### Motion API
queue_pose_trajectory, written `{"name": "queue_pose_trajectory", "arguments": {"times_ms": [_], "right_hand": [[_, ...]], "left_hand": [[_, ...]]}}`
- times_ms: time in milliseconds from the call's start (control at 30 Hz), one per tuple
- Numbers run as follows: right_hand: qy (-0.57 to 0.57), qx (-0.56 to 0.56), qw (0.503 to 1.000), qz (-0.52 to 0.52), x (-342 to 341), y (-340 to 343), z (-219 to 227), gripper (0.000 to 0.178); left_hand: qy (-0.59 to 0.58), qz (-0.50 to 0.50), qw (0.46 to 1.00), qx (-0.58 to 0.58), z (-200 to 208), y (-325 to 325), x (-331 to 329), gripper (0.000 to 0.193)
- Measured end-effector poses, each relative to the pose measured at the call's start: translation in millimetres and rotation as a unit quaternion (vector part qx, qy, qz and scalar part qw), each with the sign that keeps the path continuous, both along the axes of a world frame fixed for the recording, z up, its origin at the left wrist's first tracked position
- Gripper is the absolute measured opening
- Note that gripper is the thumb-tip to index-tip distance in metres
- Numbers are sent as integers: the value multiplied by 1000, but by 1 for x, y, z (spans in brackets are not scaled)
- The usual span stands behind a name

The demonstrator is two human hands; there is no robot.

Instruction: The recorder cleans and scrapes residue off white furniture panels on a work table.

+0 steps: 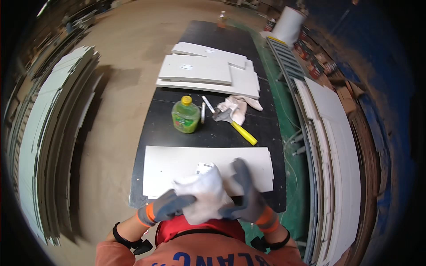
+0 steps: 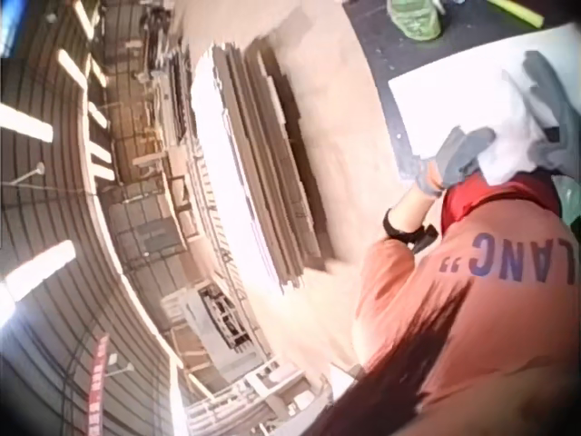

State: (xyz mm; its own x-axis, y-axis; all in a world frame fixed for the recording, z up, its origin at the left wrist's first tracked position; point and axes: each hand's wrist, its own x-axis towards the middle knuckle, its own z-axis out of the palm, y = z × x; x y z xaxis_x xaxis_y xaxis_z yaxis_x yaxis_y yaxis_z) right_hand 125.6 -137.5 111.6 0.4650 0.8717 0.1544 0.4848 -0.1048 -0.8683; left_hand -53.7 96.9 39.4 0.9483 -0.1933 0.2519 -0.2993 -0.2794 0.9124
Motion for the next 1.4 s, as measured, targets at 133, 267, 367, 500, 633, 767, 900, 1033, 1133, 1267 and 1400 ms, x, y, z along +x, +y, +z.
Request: {"name": "queue_pose_trajectory", "arguments": {"times_ms": [133,267,367,500,633,767,900,1033,1133,1267,1400], "right_hand": [[424,5,905,-19,-30,1,-36,107],[497,-85,863,-46,-19,-36,-40,70],[510,38,833,-210,-4,-63,-5,46],[-121,-45,946,-297,-5,-57,-9,48],[-337,-191,907,-165,-34,12,-76,67],[-185,-194,916,-298,16,-31,-98,70],[-254,-228,777,-529,53,-68,-113,66],[-142,-229,904,-332,-13,-2,-136,74],[-257,-193,902,-288,-21,7,-100,80],[-282,-283,772,-495,69,-47,-102,65],[-345,-302,797,-392,62,13,-103,77]], "left_hand": [[170,-87,960,-207,28,-27,12,45],[249,-2,958,-143,71,-21,32,49],[134,151,967,-155,77,1,46,48],[-44,268,912,307,18,12,101,54],[-6,237,843,482,-6,-8,136,61],[9,230,855,464,-12,-10,136,59],[11,212,842,496,-10,-10,133,67],[14,219,840,496,-18,-12,140,69],[11,219,841,495,-20,-8,137,69],[13,219,836,503,-10,-9,136,69],[28,224,839,495,-11,-11,139,68]]}}
